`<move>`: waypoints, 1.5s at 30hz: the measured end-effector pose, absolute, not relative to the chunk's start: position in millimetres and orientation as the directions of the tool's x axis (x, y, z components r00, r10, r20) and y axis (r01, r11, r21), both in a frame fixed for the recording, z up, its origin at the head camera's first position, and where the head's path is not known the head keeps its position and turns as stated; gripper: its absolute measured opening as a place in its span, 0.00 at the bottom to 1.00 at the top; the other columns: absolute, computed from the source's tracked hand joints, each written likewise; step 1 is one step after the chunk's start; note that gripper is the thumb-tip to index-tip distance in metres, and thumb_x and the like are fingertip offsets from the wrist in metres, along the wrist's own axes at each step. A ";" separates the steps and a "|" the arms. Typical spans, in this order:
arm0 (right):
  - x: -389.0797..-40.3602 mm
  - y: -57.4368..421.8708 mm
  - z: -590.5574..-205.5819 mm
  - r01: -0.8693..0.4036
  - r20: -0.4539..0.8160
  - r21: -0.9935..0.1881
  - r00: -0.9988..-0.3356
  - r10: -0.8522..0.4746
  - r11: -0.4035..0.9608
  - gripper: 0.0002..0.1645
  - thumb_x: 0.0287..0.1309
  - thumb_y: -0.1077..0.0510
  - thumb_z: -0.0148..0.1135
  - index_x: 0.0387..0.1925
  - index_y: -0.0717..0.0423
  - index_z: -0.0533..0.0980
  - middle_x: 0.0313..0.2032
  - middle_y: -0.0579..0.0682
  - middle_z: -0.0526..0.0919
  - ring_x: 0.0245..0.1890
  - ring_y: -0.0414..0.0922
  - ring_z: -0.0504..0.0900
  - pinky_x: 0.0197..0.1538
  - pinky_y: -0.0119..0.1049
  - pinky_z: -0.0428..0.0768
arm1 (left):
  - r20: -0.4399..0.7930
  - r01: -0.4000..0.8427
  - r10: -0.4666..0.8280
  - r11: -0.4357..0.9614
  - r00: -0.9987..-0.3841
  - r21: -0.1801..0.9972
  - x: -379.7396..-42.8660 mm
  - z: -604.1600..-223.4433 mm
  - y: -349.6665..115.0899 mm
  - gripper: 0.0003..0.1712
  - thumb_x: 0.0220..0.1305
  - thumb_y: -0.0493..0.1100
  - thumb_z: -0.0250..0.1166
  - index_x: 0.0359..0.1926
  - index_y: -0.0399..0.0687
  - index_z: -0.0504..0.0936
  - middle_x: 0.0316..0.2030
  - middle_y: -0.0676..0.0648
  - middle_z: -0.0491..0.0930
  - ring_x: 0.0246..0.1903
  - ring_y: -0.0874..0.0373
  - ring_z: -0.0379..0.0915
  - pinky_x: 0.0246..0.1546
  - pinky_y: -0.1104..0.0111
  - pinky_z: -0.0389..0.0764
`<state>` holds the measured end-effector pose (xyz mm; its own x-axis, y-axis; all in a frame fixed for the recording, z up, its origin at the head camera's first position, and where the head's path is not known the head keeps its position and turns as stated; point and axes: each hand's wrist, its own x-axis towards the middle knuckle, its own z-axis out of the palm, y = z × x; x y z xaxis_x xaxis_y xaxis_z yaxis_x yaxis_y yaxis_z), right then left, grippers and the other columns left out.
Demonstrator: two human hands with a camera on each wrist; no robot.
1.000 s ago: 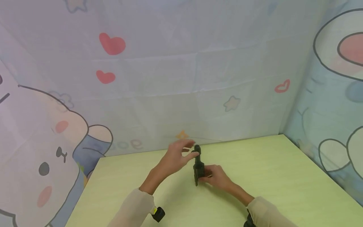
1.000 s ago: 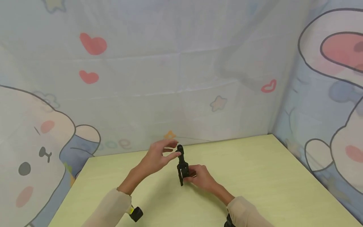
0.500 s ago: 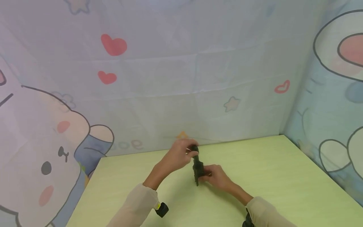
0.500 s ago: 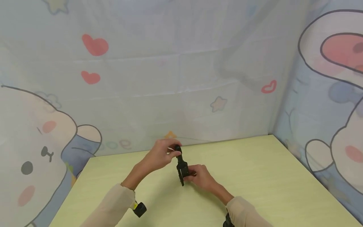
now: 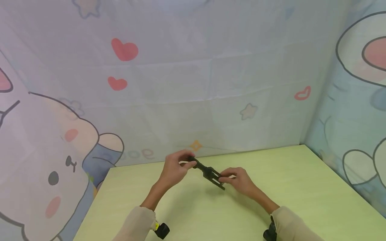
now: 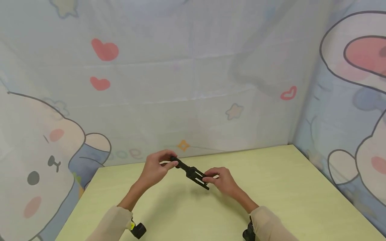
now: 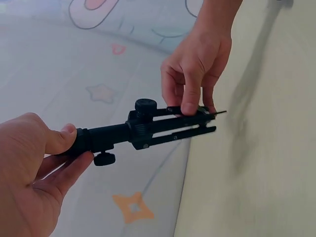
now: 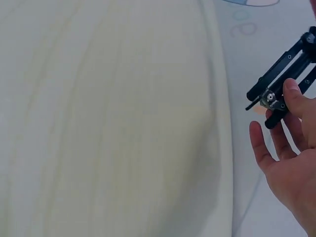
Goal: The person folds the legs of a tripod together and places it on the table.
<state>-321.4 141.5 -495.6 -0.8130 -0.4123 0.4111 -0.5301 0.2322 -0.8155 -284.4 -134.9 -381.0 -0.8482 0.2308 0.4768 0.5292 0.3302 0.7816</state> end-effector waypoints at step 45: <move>-320.2 154.0 -474.1 -0.644 0.490 -0.706 -0.744 -0.454 0.294 0.10 0.57 0.70 0.74 0.39 0.57 0.87 0.39 0.51 0.86 0.40 0.51 0.86 0.40 0.35 0.89 | 0.398 0.545 0.374 0.519 -0.837 0.658 -280.9 -468.6 -176.6 0.12 0.61 0.27 0.73 0.45 0.41 0.88 0.42 0.45 0.84 0.43 0.51 0.83 0.42 0.71 0.87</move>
<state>-320.2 154.0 -474.1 -0.7441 -0.4536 0.4904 -0.6445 0.2941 -0.7058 -280.9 -176.6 -468.6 -0.8373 0.3744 0.3985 0.5454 0.5192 0.6580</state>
